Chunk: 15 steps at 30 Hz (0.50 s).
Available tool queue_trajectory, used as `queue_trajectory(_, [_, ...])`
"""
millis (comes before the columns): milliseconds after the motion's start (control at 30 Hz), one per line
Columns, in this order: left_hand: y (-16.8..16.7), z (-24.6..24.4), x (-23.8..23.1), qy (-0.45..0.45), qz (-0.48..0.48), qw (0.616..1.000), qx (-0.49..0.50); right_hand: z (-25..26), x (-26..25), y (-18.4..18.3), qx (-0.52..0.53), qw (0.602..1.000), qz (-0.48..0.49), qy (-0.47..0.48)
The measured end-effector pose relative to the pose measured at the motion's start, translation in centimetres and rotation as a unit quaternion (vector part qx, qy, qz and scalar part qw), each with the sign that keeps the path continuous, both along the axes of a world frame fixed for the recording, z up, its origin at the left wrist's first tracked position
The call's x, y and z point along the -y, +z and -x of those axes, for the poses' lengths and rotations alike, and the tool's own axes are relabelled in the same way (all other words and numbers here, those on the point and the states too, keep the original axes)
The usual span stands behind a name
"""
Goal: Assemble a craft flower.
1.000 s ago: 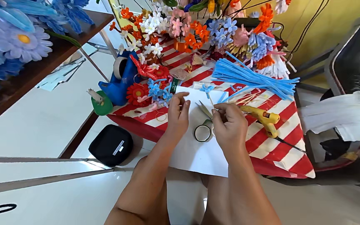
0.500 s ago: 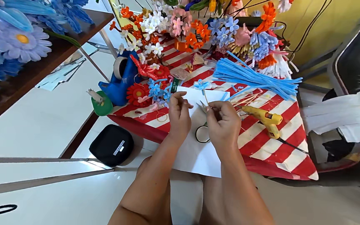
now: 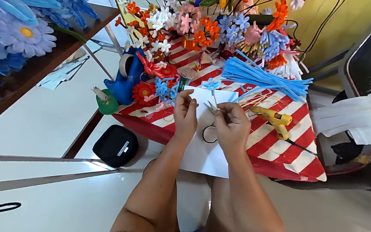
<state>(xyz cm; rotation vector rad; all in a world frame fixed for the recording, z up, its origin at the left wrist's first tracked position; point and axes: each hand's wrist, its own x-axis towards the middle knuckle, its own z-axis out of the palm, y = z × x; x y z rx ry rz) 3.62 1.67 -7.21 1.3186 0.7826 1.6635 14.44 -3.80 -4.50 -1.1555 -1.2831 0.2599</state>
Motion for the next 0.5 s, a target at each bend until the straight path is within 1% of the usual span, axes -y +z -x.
queue_trajectory(200, [0.7, -0.3, 1.0, -0.033, 0.015, 0.997, 0.075, -0.1, 1.3, 0.4, -0.020, 1.000, -0.014, 0.016])
queue_trajectory(300, [1.0, -0.5, 1.6, -0.105, 0.029, 0.990, 0.093, -0.2, 1.9, 0.4, -0.028, 0.999, -0.017, 0.021])
queue_trajectory(400, [1.6, -0.8, 2.3, -0.175, 0.065, 0.973, 0.134, -0.2, 2.4, 0.6, -0.047, 0.998, -0.014, 0.037])
queue_trajectory(500, [2.0, -1.1, 2.8, -0.202, 0.081, 0.962, 0.163, -0.2, 2.7, 0.7, -0.066, 0.997, -0.008, 0.050])
